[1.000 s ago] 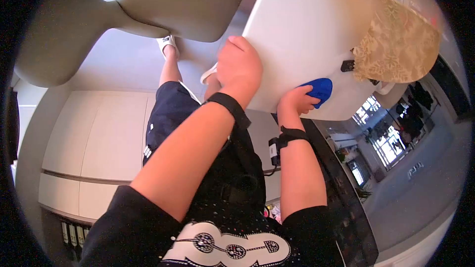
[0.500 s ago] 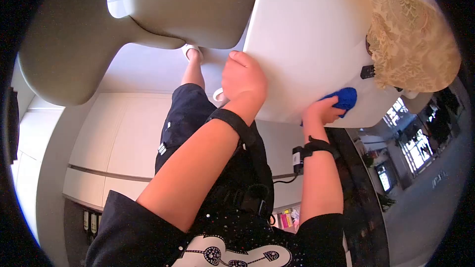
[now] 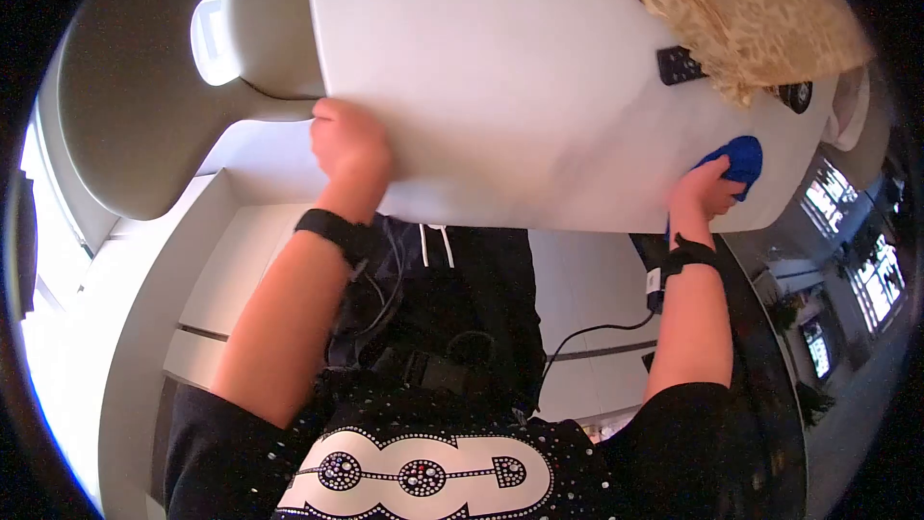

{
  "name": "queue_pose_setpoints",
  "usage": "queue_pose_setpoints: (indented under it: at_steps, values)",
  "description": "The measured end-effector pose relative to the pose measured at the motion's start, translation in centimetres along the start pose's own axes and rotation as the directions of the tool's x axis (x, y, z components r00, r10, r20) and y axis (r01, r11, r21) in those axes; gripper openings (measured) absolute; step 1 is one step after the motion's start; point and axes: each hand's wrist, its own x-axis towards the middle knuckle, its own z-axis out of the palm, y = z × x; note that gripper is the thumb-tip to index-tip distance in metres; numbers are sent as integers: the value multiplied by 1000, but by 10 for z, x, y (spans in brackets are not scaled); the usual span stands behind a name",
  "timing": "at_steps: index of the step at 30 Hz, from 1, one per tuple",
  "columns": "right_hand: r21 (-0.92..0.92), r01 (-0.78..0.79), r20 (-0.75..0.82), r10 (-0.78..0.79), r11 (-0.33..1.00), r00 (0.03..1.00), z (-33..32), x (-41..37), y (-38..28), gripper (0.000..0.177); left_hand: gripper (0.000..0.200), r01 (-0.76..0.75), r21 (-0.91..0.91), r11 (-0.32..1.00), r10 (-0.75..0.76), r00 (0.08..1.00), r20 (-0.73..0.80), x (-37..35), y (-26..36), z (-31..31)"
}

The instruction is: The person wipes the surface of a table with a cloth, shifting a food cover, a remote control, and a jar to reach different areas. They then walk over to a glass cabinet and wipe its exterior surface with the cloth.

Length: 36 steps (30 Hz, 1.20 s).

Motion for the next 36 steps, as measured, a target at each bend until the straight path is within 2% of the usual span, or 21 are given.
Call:
queue_pose_setpoints:
  at_steps: [5, 8, 11, 19, 25, 27, 28, 30, 33, 35, 36]
  values:
    - [-9, -86, -38, 86, 996, 996, 15, 94, 2, 71, 62, -48, 9, 999, 49, 990, -132, 11, 3, 10]
    - [-7, -104, -3, 104, 995, 995, 10, 124, -8, 70, 63, -62, -16, 998, 58, 980, -190, 21, 2, 20]
    - [-43, -152, -27, 151, 988, 988, 13, 123, -10, 70, 63, -2, -116, 993, -21, 980, -197, 19, 8, 16]
    - [-35, -167, -13, 166, 985, 986, 11, 101, -17, 64, 62, -36, -215, 976, -4, 983, -183, 30, 0, 4]
    - [-14, -170, -8, 170, 985, 985, 13, 110, -15, 66, 62, -19, -206, 978, -16, 986, -166, 17, 1, 8]
    - [-4, -162, -3, 162, 987, 987, 14, 113, -16, 66, 62, -54, -91, 994, 35, 978, -204, 15, 1, 9]
    - [2, -159, -2, 159, 987, 987, 17, 115, -14, 67, 62, -44, -101, 994, 22, 978, -207, 14, -1, 9]
    - [19, -156, -11, 156, 988, 988, 15, 112, -10, 67, 61, -83, -59, 995, 71, 980, -186, 15, -3, 9]
    - [67, -124, -72, 129, 990, 989, 13, 112, -7, 67, 60, -69, -81, 994, 57, 988, -143, 5, 2, 2]
    - [-44, -85, -52, 83, 995, 995, 17, 125, 1, 68, 58, -64, -32, 997, 59, 990, -132, 7, -1, 5]
    - [-44, -75, -68, 72, 996, 995, 11, 124, -2, 68, 58, -56, -42, 998, 50, 992, -118, 7, -2, 10]
